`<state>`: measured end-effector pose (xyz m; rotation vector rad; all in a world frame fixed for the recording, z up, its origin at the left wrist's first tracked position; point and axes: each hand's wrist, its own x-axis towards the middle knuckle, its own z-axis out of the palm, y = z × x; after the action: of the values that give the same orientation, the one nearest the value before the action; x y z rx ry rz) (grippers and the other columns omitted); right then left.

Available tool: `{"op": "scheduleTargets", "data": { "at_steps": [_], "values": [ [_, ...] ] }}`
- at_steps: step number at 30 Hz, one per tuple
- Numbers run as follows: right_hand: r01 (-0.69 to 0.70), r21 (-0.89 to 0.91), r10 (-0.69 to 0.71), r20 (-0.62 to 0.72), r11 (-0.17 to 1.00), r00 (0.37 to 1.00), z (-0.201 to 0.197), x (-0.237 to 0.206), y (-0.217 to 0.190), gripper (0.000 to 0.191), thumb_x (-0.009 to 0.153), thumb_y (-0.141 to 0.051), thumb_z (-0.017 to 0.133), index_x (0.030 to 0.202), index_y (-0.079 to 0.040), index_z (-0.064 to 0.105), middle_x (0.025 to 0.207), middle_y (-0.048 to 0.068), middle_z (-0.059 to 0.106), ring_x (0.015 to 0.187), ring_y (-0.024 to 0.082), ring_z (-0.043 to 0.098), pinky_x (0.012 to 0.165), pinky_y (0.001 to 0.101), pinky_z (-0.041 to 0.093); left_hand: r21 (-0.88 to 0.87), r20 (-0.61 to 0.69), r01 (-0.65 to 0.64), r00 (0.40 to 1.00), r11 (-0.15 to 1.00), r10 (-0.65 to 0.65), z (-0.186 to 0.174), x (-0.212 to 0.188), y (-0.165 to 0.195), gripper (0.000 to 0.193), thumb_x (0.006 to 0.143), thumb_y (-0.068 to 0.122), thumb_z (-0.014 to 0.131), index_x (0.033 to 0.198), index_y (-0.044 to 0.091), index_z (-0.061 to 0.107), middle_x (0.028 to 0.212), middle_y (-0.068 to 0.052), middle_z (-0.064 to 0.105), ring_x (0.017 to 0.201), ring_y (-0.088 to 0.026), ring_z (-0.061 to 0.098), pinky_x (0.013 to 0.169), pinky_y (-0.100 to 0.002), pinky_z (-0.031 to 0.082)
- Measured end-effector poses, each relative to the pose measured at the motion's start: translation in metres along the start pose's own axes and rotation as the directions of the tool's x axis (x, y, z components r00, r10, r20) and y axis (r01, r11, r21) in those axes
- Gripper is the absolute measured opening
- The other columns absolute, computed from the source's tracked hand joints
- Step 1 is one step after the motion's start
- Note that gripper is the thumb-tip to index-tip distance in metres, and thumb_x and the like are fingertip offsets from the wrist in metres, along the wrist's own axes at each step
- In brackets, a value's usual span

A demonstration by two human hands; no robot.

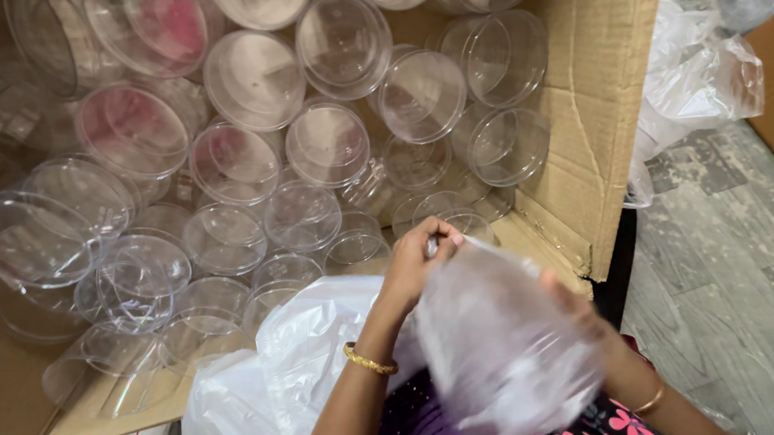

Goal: The person sits on the floor in front of a cardboard box filled with clear plastic containers. They open plastic bags and place the containers into the bags one at a time, occasionally repositioning containers in the box, and set filled bags aside.

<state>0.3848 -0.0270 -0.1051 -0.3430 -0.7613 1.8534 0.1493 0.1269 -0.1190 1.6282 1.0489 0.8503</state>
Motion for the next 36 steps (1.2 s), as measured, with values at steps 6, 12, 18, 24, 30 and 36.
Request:
{"op": "scheduleTargets", "data": {
  "at_steps": [6, 12, 18, 24, 30, 36],
  "values": [
    [0.608, -0.35, -0.698, -0.442, 0.712, 0.563, -0.092, 0.029, -0.143, 0.029, 0.107, -0.019, 0.059, 0.132, -0.005, 0.057, 0.113, 0.01, 0.064, 0.102, 0.026, 0.065, 0.086, 0.0471, 0.056, -0.386, -0.019, 0.241, 0.963, 0.89, -0.269, -0.021, 0.004, -0.043, 0.042, 0.09, 0.024, 0.075, 0.126, 0.008, 0.059, 0.107, -0.006, 0.069, 0.098, -0.015, 0.063, 0.09, -0.031, 0.051],
    [0.45, -0.539, -0.698, -0.615, 0.712, 0.367, -0.165, 0.059, -0.191, 0.03, 0.109, -0.02, 0.058, 0.135, -0.006, 0.055, 0.116, 0.01, 0.062, 0.106, 0.027, 0.064, 0.089, 0.049, 0.055, -0.252, 0.167, 0.424, 0.904, 0.87, -0.393, -0.04, -0.007, -0.058, 0.042, 0.084, 0.021, 0.076, 0.123, 0.006, 0.069, 0.103, -0.005, 0.074, 0.092, -0.013, 0.067, 0.083, -0.03, 0.054],
    [0.269, -0.641, -0.684, -0.582, 0.719, 0.44, -0.101, 0.085, -0.166, 0.028, 0.107, -0.017, 0.056, 0.132, -0.007, 0.062, 0.118, 0.008, 0.069, 0.108, 0.021, 0.07, 0.096, 0.0382, 0.061, -0.425, 0.13, 0.399, 0.915, 0.813, -0.381, -0.031, -0.003, -0.061, 0.022, 0.095, 0.018, 0.068, 0.105, 0.001, 0.079, 0.091, -0.004, 0.076, 0.078, -0.012, 0.066, 0.069, -0.028, 0.053],
    [0.144, -0.959, -0.66, -0.055, 0.245, 0.75, 0.004, 0.076, -0.023, 0.015, 0.105, -0.008, 0.061, 0.116, 0.001, 0.063, 0.117, 0.006, 0.069, 0.109, 0.014, 0.065, 0.1, 0.0276, 0.052, -0.461, 0.138, 0.335, 0.942, 0.822, -0.306, -0.031, -0.002, -0.042, 0.021, 0.094, 0.018, 0.072, 0.104, 0.001, 0.079, 0.091, -0.003, 0.075, 0.078, -0.009, 0.064, 0.07, -0.026, 0.052],
    [-0.24, -0.853, -0.216, -0.372, 0.464, 0.903, 0.007, 0.114, 0.05, 0.033, 0.092, -0.019, 0.073, 0.119, 0.0, 0.07, 0.097, 0.004, 0.072, 0.083, 0.008, 0.064, 0.071, 0.0235, 0.054, -0.419, 0.038, 0.198, 0.979, 0.886, -0.201, -0.031, -0.003, -0.029, 0.019, 0.088, 0.017, 0.08, 0.089, 0.004, 0.066, 0.082, 0.002, 0.068, 0.074, -0.007, 0.058, 0.065, -0.025, 0.047],
    [-0.362, -0.864, -0.236, -0.455, 0.351, 0.858, -0.024, 0.098, 0.053, 0.031, 0.099, -0.025, 0.062, 0.116, -0.002, 0.074, 0.085, 0.004, 0.074, 0.075, 0.007, 0.063, 0.067, 0.0249, 0.052, -0.452, 0.097, 0.187, 0.982, 0.872, -0.161, -0.03, -0.006, -0.032, 0.02, 0.091, 0.025, 0.077, 0.088, 0.01, 0.065, 0.075, 0.006, 0.058, 0.069, -0.005, 0.051, 0.061, -0.023, 0.041]
  ]
}}
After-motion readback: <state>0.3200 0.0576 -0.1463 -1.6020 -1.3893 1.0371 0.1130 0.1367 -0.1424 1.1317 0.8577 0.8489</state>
